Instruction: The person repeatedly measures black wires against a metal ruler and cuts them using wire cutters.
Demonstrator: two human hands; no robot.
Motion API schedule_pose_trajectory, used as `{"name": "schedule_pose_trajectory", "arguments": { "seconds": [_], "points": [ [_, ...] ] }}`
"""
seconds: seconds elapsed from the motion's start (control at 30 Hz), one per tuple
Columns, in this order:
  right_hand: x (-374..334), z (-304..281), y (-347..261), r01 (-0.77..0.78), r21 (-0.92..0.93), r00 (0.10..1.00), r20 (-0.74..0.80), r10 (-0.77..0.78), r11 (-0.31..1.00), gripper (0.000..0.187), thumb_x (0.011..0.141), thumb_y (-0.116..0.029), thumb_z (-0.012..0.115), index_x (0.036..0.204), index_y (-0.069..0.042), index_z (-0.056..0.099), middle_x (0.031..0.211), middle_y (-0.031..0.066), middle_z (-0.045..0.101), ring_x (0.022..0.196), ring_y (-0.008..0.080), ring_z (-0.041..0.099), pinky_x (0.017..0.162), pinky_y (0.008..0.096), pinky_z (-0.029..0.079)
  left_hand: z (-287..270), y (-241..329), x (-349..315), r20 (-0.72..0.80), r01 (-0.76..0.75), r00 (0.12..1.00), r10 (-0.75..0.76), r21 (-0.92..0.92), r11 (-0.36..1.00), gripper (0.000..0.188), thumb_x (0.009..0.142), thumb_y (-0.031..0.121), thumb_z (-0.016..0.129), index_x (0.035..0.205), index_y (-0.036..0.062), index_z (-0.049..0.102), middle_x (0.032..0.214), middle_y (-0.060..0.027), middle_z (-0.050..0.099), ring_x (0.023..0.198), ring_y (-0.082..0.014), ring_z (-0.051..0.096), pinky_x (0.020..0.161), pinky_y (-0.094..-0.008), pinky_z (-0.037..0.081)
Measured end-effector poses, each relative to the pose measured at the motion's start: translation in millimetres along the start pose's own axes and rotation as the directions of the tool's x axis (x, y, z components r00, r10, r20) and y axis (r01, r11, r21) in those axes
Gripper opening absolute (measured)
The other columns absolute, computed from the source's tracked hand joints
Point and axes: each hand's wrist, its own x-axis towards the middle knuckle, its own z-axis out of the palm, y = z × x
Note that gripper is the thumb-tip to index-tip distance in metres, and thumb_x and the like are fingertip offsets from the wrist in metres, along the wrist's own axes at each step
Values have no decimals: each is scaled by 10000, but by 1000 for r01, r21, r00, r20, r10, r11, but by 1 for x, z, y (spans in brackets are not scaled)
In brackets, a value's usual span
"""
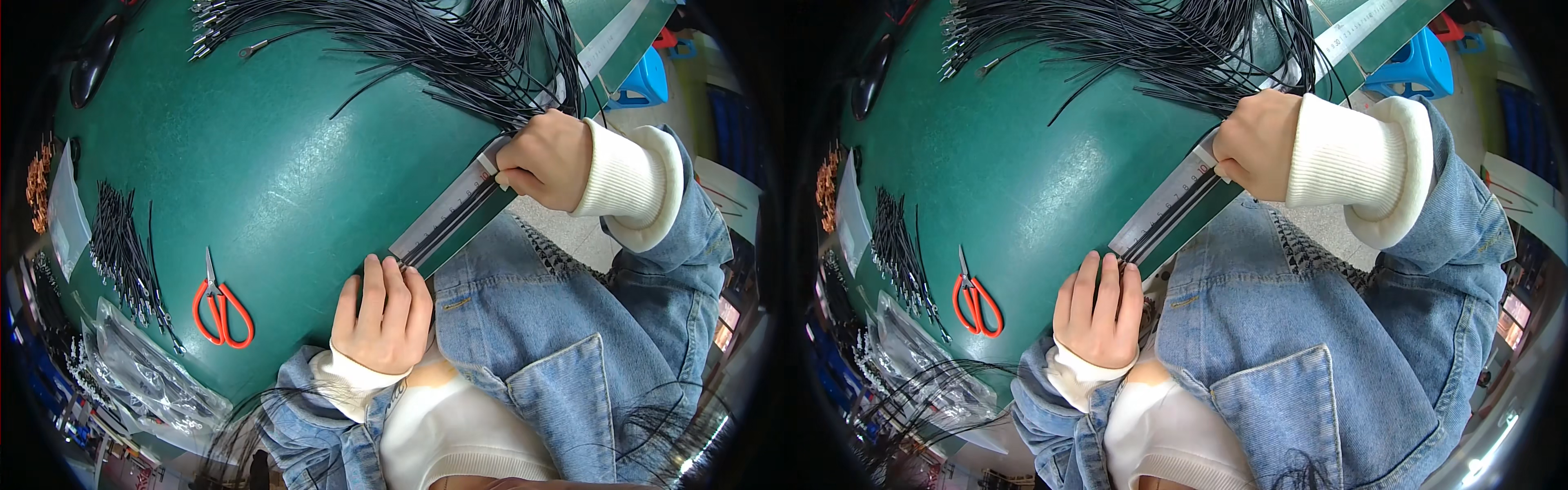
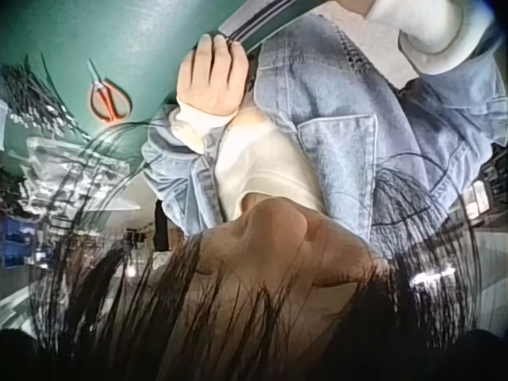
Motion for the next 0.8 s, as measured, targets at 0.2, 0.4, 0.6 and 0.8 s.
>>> {"name": "schedule_pose_trajectory", "arguments": {
  "seconds": [0.2,0.4,0.6,0.8],
  "points": [
    [0,1,-7,-20,-60,999,-48,17,998,161,808,-140,597,705,-25,641,618,123,615,583,281,620,574,355,505,5,-7,-11,-85,-27,996,24,-44,999,171,785,67,562,897,-40,633,909,-188,642,879,-307,632,693,-364,513],
    [-3,4,-1,7,-42,999,-47,-9,999,161,803,-140,596,693,-28,633,604,123,602,577,287,612,570,361,501,11,-4,-9,-138,-2,990,-11,-95,995,183,740,22,694,901,-48,641,944,-158,657,878,-309,638,666,-357,497],
    [1,1,-3,20,-39,999,-48,-22,999,159,800,-139,597,692,-28,631,601,120,599,577,287,610,571,362,499,6,-6,-9,-94,-38,995,34,-39,999,186,749,24,691,902,-65,635,940,-175,652,877,-308,640,667,-354,495],
    [-2,4,0,33,-16,996,-78,-34,999,150,798,-139,600,702,-29,637,600,119,599,577,291,606,574,364,497,7,-5,-4,-108,-112,988,114,31,993,66,775,3,622,802,-57,624,873,-196,651,865,-281,645,684,-340,496]
  ]
}}
